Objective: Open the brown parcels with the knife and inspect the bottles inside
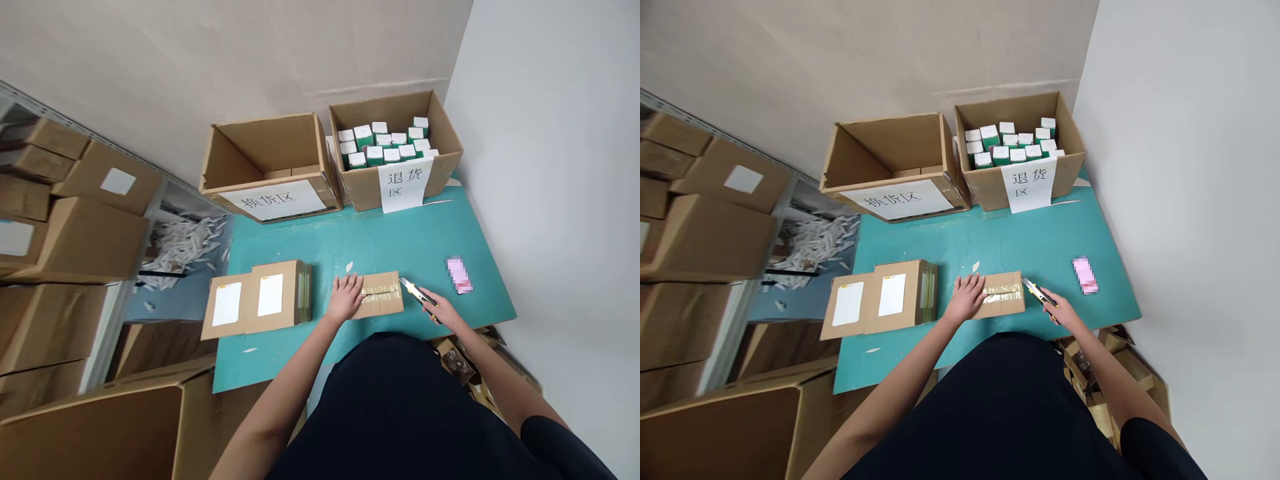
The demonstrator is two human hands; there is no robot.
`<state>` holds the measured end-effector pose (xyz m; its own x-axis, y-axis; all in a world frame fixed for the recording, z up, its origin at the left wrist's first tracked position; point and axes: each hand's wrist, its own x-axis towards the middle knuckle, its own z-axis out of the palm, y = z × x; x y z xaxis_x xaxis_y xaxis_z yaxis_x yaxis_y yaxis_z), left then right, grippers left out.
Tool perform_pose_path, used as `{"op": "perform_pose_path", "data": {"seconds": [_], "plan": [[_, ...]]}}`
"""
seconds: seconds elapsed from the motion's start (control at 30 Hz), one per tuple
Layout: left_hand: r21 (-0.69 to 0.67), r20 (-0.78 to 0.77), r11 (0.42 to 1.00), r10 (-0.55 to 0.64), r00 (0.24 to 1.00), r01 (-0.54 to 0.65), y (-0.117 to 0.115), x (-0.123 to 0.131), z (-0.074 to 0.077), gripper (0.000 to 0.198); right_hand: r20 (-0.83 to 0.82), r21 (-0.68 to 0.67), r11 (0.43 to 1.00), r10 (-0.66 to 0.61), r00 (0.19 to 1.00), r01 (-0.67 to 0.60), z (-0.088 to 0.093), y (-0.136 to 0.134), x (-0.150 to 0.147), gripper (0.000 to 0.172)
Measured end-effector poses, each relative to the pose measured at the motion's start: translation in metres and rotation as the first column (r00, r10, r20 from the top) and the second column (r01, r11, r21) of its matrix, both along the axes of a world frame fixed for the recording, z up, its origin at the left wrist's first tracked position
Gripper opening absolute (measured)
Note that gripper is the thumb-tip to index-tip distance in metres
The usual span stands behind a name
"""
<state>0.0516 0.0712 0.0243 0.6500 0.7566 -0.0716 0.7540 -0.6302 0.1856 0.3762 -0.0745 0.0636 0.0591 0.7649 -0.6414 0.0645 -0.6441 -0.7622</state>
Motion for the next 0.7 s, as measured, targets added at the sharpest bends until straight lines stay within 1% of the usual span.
{"op": "perform_pose_path", "data": {"seconds": [0.1, 0.17, 0.3, 0.47, 0.7], "plan": [[0.006, 0.004, 1.0, 0.002, 1.0, -0.002, 0.0, 0.0, -0.002, 0.054, -0.01, 0.0, 1.0, -0.016, 1.0, 0.016, -0.004, -0.005, -0.001, 0.08], [0.004, 0.007, 1.0, -0.001, 1.0, 0.001, 0.0, 0.0, -0.002, 0.054, -0.038, 0.024, 0.999, -0.044, 0.998, 0.045, -0.006, -0.007, -0.002, 0.082], [0.003, 0.008, 1.0, -0.002, 1.0, 0.002, 0.0, 0.0, -0.002, 0.054, -0.074, 0.051, 0.995, -0.083, 0.994, 0.087, -0.008, -0.004, -0.005, 0.083], [0.011, 0.013, 1.0, -0.003, 1.0, 0.003, 0.0, -0.001, -0.003, 0.054, -0.066, 0.063, 0.993, -0.093, 0.993, 0.098, -0.01, 0.001, -0.005, 0.086], [0.011, 0.02, 1.0, -0.001, 1.0, 0.001, 0.0, -0.001, -0.005, 0.054, -0.096, 0.049, 0.995, -0.078, 0.992, 0.083, -0.017, -0.006, -0.005, 0.084]]}}
